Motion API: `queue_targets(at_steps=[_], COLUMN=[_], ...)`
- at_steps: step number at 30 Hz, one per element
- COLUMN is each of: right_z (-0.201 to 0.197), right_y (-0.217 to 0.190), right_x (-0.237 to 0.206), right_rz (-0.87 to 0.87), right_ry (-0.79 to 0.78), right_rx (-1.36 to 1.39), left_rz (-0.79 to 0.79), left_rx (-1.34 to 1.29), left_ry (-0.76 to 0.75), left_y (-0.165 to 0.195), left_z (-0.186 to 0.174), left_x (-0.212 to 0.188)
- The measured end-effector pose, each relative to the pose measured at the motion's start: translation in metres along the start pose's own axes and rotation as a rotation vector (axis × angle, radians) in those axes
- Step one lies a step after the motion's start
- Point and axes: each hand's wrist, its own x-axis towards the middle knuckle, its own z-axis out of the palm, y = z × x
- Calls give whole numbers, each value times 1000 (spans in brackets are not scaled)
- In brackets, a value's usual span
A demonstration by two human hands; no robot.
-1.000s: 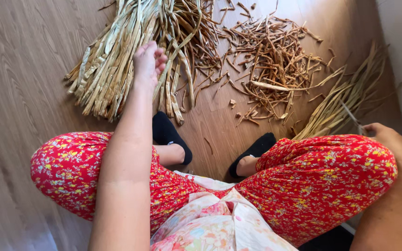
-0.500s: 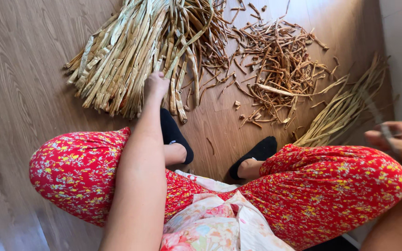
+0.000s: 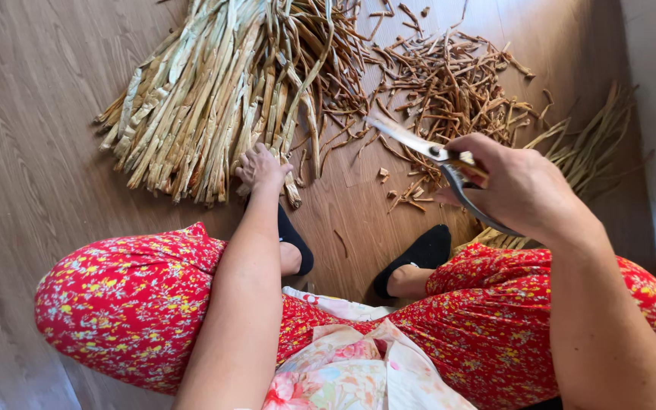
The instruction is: The person sits on a wooden floor and uses scissors to cut a bundle of dried, light-brown plant stems into smaller pieces. The cut pieces fall onto the floor, forming a growing pile of debris next to the uncut bundle.
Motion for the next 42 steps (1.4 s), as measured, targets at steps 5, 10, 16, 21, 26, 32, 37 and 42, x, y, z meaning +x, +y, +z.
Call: queue_targets(at_steps=[5, 10, 16, 21, 26, 32, 37, 42], right_z=[-2, 3, 12, 21, 21, 18, 22, 27], right_y=[5, 19, 28, 21, 19, 28, 37, 49], right_x=[14, 18, 15, 20, 20, 20, 18, 16], right_rz=[84, 54, 35, 31, 7, -5, -45, -8], right_ry=[-51, 2, 36, -4, -22, 44, 109, 137], right_rx=[-35, 20, 145, 247, 263, 372, 450, 642], left_rz=[-9, -8, -47, 81, 144, -69, 215, 814], left_rx=[36, 27, -514, -502, -360, -1153, -1966, -2162], left_ry=[50, 114, 220, 96, 156, -13, -284, -446], left_y=[1, 7, 23, 54, 66, 88, 131, 110], left_z=[17, 6, -2, 28, 47, 1, -99, -212], left_x=[1, 0, 0, -7, -18, -20, -58, -121])
